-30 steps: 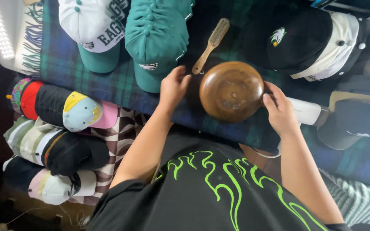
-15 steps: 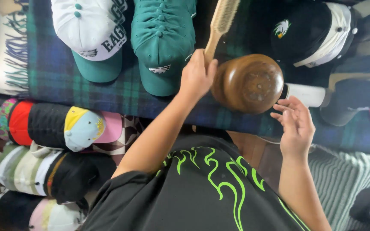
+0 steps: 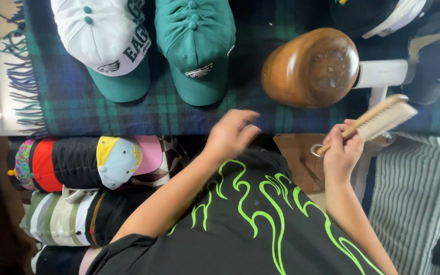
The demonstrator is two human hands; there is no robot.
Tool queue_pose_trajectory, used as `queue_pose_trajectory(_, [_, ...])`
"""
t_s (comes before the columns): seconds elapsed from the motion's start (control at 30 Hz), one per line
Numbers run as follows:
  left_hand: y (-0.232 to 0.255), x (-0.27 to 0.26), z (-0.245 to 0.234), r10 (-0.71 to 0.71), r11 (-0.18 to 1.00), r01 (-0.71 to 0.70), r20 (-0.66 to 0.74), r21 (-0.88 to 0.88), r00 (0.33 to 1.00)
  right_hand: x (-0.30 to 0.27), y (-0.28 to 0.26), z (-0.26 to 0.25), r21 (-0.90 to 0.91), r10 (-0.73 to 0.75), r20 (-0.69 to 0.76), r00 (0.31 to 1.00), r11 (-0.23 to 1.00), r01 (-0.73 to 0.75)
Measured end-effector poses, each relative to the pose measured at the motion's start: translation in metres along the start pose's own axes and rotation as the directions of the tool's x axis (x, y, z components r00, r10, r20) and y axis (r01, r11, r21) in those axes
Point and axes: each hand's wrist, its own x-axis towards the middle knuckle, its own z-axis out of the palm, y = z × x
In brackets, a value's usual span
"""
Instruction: Cleaning and restoring the shape of baseball caps using a hair dryer and a brush.
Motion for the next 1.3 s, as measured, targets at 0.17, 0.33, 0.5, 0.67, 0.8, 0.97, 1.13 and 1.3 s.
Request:
queue_pose_trajectory(0.17, [-0.114, -0.035, -0.023, -0.751, 0.621, 0.659, -0.083, -0.424, 0.655, -0.043, 0.051, -0.004, -0.685, -0.141, 0.262, 0.955, 0.670, 0.287])
queue_pose_trajectory(0.33, [-0.095, -0.014, -0.047, -0.874, 0.299, 0.645, 0.070, -0.703, 0.481, -0.052, 0.077, 0.091, -0.600, -0.128, 0.434, 0.892, 0.697, 0.393])
queue_pose_trajectory(0.5, [-0.131, -0.002, -0.030, -0.869, 0.139, 0.445, 0.106, -0.885, 0.483, -0.022, 0.086, 0.146, -0.521, -0.216, 0.418, 0.882, 0.739, 0.428])
queue_pose_trajectory(0.67, [-0.102, 0.002, -0.035, -0.887, -0.005, 0.302, 0.144, -0.953, 0.439, -0.034, 0.101, 0.069, -0.615, -0.313, 0.309, 0.898, 0.655, 0.440])
queue_pose_trajectory(0.8, [-0.097, 0.001, -0.036, -0.893, -0.031, 0.231, 0.130, -0.973, 0.432, -0.042, 0.166, -0.027, -0.758, -0.194, 0.059, 0.979, 0.630, 0.170])
queue_pose_trajectory(0.97, [-0.119, -0.005, -0.028, -0.865, -0.016, 0.171, 0.100, -0.985, 0.492, 0.010, 0.168, -0.043, -0.809, -0.201, 0.044, 0.979, 0.568, 0.153])
queue_pose_trajectory(1.13, [-0.105, -0.018, -0.032, -0.809, 0.057, 0.115, 0.022, -0.992, 0.587, 0.057, 0.196, -0.027, -0.868, -0.252, 0.047, 0.967, 0.468, 0.165])
queue_pose_trajectory(1.3, [-0.093, -0.041, -0.042, -0.625, 0.130, 0.148, 0.035, -0.980, 0.780, 0.058, 0.162, -0.028, -0.825, -0.441, 0.027, 0.897, 0.497, 0.269])
